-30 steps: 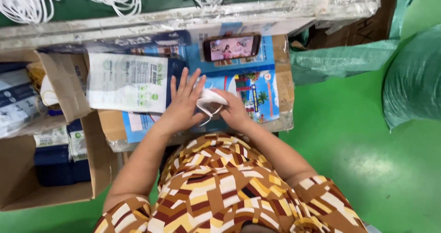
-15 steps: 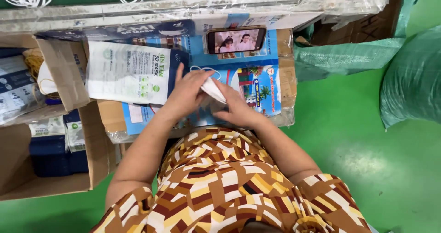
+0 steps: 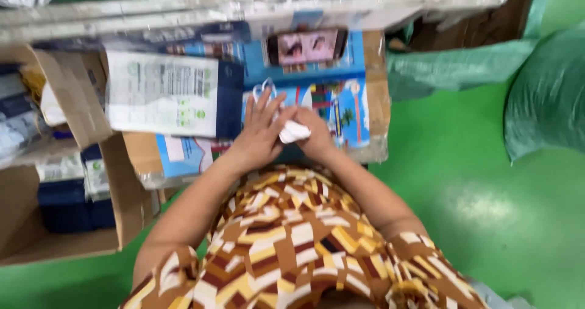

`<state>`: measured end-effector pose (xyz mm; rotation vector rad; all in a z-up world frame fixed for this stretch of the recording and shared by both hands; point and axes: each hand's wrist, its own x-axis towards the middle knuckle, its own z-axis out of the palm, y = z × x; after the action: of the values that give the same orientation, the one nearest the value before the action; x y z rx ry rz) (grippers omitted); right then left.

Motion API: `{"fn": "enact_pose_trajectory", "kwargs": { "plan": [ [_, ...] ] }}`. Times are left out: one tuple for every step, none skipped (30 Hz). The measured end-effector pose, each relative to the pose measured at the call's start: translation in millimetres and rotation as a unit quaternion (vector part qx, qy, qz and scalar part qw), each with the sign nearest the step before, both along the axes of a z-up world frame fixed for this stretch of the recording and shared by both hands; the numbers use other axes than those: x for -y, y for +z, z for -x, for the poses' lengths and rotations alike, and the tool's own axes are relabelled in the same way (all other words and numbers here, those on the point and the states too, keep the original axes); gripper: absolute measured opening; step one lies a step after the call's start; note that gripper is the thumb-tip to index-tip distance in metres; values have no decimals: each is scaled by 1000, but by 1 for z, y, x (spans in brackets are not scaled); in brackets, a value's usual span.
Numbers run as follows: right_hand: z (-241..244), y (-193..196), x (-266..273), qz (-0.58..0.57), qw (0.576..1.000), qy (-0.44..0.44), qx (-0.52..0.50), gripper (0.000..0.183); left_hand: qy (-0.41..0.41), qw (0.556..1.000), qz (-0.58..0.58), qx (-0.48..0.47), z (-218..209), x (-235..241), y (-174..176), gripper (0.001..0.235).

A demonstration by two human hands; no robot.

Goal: Packing individual face masks into plastic sleeves at a workstation.

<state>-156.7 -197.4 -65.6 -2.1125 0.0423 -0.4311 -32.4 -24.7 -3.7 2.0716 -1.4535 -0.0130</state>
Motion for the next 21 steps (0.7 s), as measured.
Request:
{"fn": "enact_pose_trajectory", "kwargs": {
  "plan": [
    [-6,0,8,-12,999,6,-36,43,-13,1000,22,13,-9,3,-5,79],
    [-6,-1,9,-31,996,17,-79,38,-21,999,36,19,-12,-3,-9,72],
    [-11,16,23,-31,996,23,-76,38,-15,999,35,22,-27,-10,-17,72],
    [-4,33,32,-19,991,81,-106,49,82,995,52,-4,-30,-23,-27,55],
    [3,49,40,-7,981,139,-135,60,180,981,67,-28,-32,-37,-36,39],
    [11,58,48,-7,981,143,-134,60,184,980,66,-27,-37,-41,-28,39],
    [18,68,56,-129,958,186,-177,51,209,977,30,-7,-42,-45,-19,41],
    [26,78,66,-246,917,225,-218,43,234,972,-3,13,-48,-47,-10,43],
    [20,68,69,-244,917,228,-218,43,237,971,-2,14,-51,-47,-18,43],
    [20,58,70,-292,911,174,-232,42,243,969,-33,1,-49,-48,-27,43],
    [21,47,71,-339,901,118,-245,42,249,966,-63,-11,-47,-48,-35,43],
    [20,44,70,-338,901,117,-245,42,248,967,-62,-11,-46,-47,-42,43],
    [20,40,70,-367,893,78,-250,41,268,961,-70,-18,-45,-46,-48,41],
    [17,36,69,-396,882,39,-253,41,287,954,-79,-22,-47,-44,-53,39],
    [10,43,58,-396,883,37,-250,41,285,955,-78,-20,-51,-42,-50,39],
    [5,50,47,-149,972,12,-181,47,300,951,-69,-18,-51,-40,-47,35],
    [0,57,36,111,989,-14,-99,52,315,947,-60,-15,-52,-38,-45,32],
    [-1,59,27,107,989,-14,-102,52,315,947,-64,-17,-52,-45,-45,32],
    [-2,61,19,166,982,-4,-88,55,322,945,-27,-56,-52,-51,-45,23],
    [-5,63,15,228,971,2,-70,57,325,941,14,-93,-57,-53,-46,16],
    [-3,62,10,228,971,-2,-70,57,323,942,15,-92,-53,-53,-48,16]
  ]
}}
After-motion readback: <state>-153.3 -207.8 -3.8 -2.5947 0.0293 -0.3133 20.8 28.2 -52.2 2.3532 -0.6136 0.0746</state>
